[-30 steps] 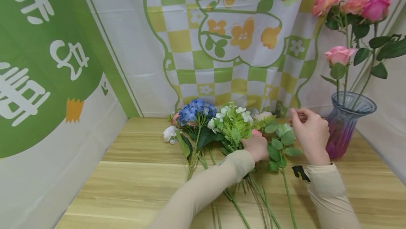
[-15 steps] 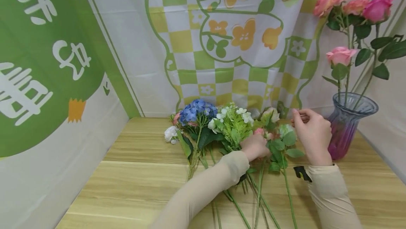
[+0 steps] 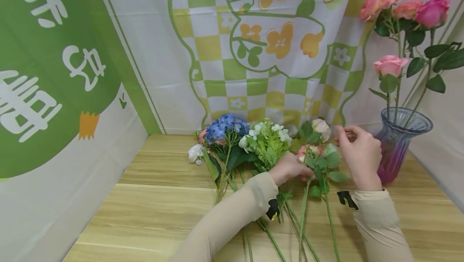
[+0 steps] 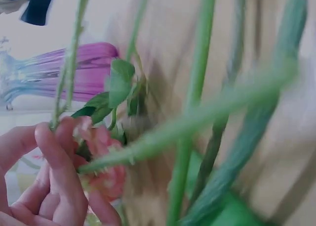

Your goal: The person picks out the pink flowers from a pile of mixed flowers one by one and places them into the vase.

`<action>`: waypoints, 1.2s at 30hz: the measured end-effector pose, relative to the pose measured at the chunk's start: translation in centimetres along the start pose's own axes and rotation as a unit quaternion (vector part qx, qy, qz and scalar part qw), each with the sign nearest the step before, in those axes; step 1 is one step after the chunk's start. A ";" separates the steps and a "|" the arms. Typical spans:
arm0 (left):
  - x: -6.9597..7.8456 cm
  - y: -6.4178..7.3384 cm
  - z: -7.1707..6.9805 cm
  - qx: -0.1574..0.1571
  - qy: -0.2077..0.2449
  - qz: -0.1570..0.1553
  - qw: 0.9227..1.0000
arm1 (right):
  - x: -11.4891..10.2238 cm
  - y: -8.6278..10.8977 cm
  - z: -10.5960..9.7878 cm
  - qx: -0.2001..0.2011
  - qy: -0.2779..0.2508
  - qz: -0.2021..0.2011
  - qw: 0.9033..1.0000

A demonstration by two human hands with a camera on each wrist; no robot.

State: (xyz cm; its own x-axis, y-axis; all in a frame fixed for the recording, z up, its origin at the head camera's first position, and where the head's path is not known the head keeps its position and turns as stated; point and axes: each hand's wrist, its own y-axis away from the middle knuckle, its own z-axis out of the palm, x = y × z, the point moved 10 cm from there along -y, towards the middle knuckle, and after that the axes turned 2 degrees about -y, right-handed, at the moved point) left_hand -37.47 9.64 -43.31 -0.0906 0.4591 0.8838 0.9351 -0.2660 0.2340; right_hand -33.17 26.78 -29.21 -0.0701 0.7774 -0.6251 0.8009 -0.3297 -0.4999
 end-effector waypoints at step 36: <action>-1.8 0.7 2.6 -0.157 0.325 -0.036 0.932 | 0.5 0.0 -0.2 0.000 0.003 0.015 1.000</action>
State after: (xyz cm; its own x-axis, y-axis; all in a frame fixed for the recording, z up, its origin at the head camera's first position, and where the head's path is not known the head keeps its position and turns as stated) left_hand -35.81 10.83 -45.77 -0.4332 -0.0971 0.8960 0.7818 -0.5352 0.3200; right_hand -33.07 27.29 -29.42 -0.0415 0.7704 -0.6362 0.8031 -0.3531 -0.4800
